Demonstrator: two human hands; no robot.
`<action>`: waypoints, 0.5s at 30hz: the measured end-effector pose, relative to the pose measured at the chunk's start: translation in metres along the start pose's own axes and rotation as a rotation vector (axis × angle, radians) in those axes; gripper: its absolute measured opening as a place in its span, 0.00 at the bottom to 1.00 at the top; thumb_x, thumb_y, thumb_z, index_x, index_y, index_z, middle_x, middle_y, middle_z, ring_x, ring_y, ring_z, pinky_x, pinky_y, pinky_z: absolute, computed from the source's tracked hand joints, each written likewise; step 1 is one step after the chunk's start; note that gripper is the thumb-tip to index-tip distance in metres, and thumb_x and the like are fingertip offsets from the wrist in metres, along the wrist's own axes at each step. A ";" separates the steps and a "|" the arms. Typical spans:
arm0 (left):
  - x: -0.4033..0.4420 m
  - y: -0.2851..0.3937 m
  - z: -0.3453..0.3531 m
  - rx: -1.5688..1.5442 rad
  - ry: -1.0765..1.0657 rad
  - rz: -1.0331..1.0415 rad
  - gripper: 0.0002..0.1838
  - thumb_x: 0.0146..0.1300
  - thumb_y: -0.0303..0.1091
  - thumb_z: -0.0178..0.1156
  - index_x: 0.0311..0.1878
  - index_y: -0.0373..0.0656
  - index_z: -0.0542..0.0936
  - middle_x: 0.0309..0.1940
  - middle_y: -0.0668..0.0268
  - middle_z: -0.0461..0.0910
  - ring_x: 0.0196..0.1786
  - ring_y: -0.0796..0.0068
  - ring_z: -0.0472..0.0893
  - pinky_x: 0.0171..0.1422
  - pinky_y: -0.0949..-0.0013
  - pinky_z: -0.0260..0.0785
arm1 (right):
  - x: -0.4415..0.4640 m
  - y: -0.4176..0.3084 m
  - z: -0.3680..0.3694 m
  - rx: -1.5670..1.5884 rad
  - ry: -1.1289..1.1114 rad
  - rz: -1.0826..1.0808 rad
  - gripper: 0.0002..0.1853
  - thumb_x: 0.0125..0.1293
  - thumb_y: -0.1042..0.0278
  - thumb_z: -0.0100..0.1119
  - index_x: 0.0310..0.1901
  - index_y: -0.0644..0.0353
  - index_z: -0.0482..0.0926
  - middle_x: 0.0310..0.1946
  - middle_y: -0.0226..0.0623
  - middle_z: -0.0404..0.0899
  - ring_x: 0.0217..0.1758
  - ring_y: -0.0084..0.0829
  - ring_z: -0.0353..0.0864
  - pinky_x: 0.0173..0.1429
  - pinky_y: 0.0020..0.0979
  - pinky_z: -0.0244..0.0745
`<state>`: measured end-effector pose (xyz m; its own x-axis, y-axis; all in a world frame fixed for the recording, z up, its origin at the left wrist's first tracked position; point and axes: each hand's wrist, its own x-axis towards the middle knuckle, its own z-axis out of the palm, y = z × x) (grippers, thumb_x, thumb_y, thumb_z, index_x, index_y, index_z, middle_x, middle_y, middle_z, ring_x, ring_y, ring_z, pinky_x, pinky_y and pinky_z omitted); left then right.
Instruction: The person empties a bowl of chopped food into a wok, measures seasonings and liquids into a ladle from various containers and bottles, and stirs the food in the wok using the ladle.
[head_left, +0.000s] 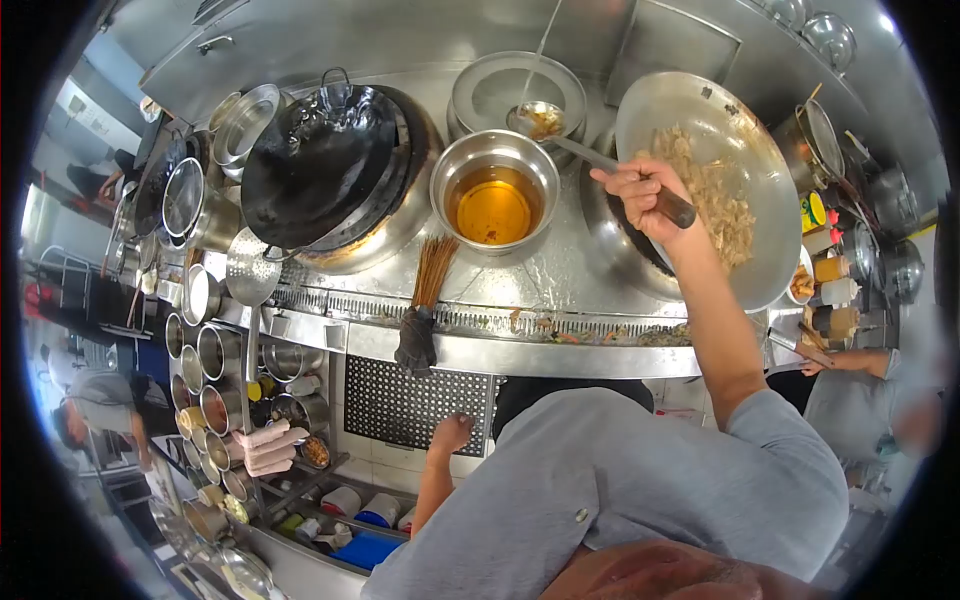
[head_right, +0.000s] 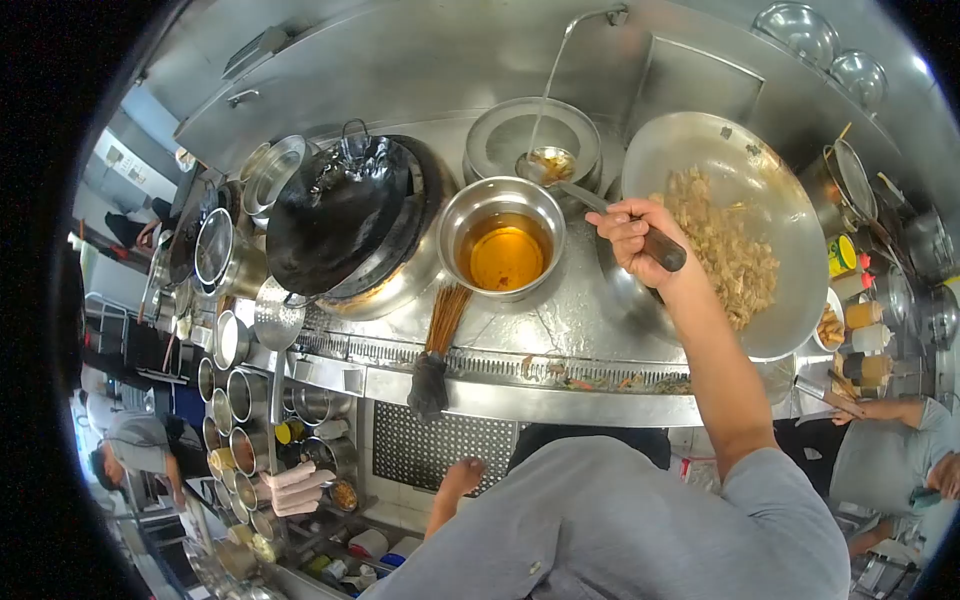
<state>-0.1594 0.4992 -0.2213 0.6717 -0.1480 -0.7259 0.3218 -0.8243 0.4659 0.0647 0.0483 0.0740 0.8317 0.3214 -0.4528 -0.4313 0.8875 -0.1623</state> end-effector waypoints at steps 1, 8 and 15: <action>0.006 -0.003 -0.001 0.003 -0.007 0.003 0.23 0.66 0.48 0.54 0.46 0.35 0.81 0.43 0.44 0.82 0.51 0.43 0.80 0.56 0.53 0.72 | -0.001 0.001 -0.001 -0.009 0.010 -0.011 0.32 0.66 0.76 0.51 0.68 0.74 0.49 0.24 0.29 0.66 0.15 0.16 0.67 0.15 0.17 0.65; 0.018 0.003 -0.020 -0.076 0.030 0.059 0.18 0.65 0.45 0.57 0.46 0.38 0.82 0.41 0.48 0.84 0.49 0.48 0.82 0.54 0.55 0.73 | 0.003 0.002 0.000 0.012 0.008 -0.027 0.31 0.67 0.76 0.51 0.67 0.74 0.50 0.24 0.28 0.66 0.15 0.16 0.68 0.15 0.16 0.64; 0.013 -0.016 -0.026 -0.006 0.069 0.113 0.18 0.66 0.45 0.56 0.45 0.38 0.82 0.42 0.48 0.84 0.49 0.50 0.83 0.54 0.56 0.73 | 0.016 0.010 0.000 0.136 -0.076 0.008 0.32 0.68 0.75 0.48 0.69 0.72 0.46 0.24 0.29 0.66 0.15 0.18 0.70 0.15 0.19 0.68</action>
<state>-0.1382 0.5253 -0.2250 0.7480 -0.2015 -0.6323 0.2452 -0.8015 0.5455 0.0741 0.0621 0.0653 0.8549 0.3479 -0.3849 -0.3907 0.9198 -0.0363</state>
